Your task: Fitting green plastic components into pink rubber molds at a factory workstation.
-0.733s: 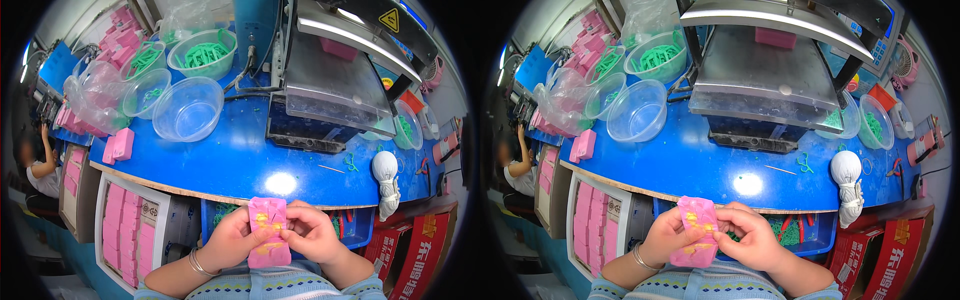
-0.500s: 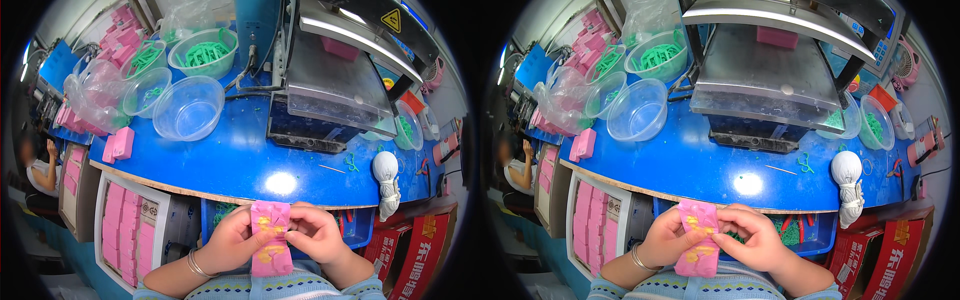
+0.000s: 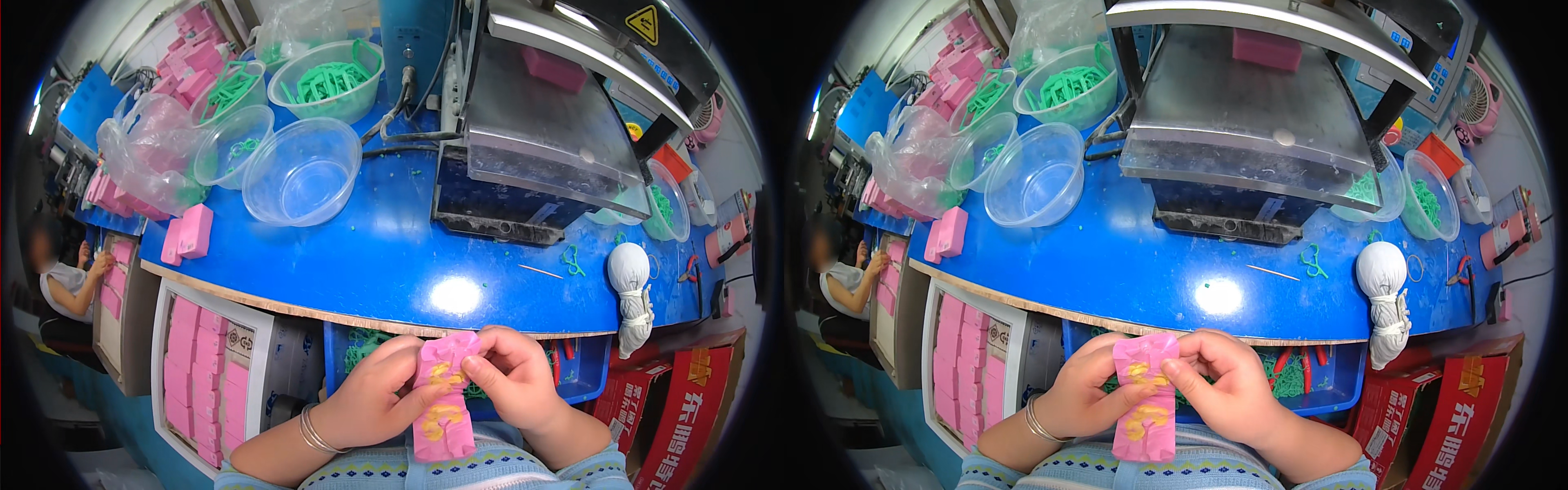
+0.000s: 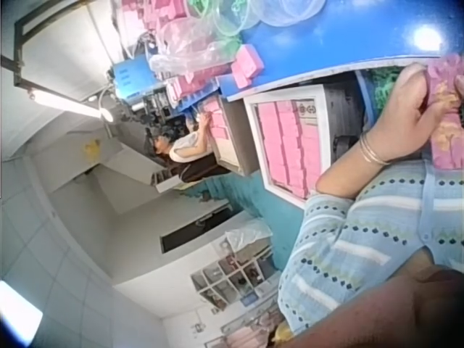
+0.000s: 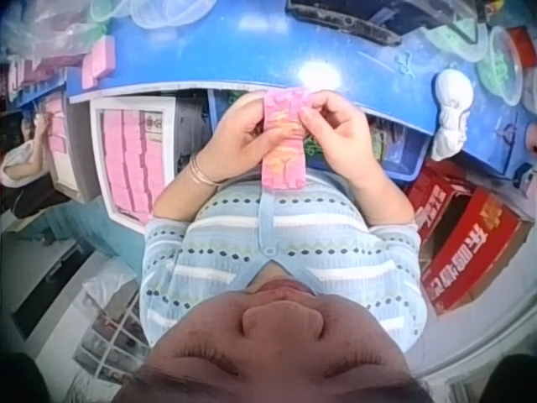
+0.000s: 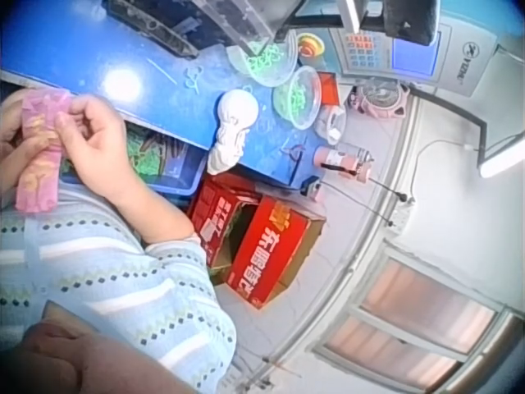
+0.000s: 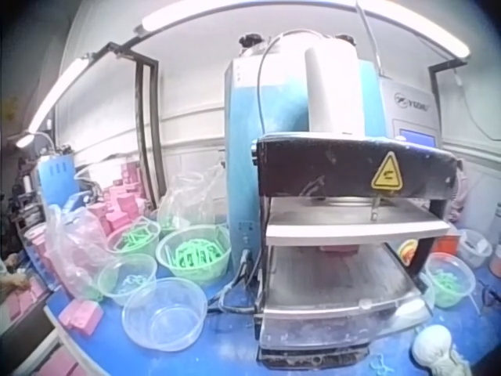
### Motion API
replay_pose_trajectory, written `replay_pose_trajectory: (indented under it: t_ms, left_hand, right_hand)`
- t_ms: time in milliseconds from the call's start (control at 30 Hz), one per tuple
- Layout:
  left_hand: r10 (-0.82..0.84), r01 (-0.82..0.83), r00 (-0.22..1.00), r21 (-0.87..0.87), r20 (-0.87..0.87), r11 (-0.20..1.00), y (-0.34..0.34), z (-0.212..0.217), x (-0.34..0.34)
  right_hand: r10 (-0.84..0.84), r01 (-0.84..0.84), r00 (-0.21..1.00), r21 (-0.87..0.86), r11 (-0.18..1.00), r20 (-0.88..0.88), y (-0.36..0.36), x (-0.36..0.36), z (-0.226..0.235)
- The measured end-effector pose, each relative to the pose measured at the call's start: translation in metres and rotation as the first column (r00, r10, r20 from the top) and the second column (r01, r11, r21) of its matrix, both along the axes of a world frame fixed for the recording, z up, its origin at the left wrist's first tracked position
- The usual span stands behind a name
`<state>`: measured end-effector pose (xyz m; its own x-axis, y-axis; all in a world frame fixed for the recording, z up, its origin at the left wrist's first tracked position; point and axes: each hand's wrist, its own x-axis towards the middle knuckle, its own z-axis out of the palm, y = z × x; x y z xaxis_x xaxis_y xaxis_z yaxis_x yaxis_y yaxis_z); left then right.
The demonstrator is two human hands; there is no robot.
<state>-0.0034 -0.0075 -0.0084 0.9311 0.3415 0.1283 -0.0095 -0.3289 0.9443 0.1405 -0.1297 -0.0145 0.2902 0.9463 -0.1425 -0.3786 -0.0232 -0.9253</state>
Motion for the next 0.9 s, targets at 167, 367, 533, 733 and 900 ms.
replay_pose_trajectory:
  t_ms: [167,367,533,733,900]
  left_hand:
    - [0.026,-0.026,0.999,0.023,-0.041,0.999,0.000,-0.003,-0.001]
    - [0.053,-0.061,0.994,-0.084,-0.092,0.995,-0.001,-0.005,-0.002]
    - [0.077,-0.082,0.996,-0.120,-0.050,0.989,-0.001,-0.010,-0.002]
    - [0.043,-0.074,0.996,-0.488,-0.074,0.870,0.003,-0.020,-0.009]
    - [0.111,-0.005,0.983,-0.577,0.149,0.817,-0.011,-0.015,-0.007]
  right_hand:
    - [-0.025,0.027,0.991,-0.012,1.000,0.133,0.000,-0.001,0.000]
    - [-0.041,0.045,0.953,-0.005,0.999,0.299,0.004,0.000,0.002]
    - [-0.051,0.060,0.950,-0.018,0.998,0.309,0.006,-0.001,-0.001]
    - [0.009,-0.007,0.963,-0.010,1.000,0.269,0.001,0.007,-0.006]
    - [-0.062,0.057,0.997,0.112,0.992,0.048,0.001,-0.003,0.001]
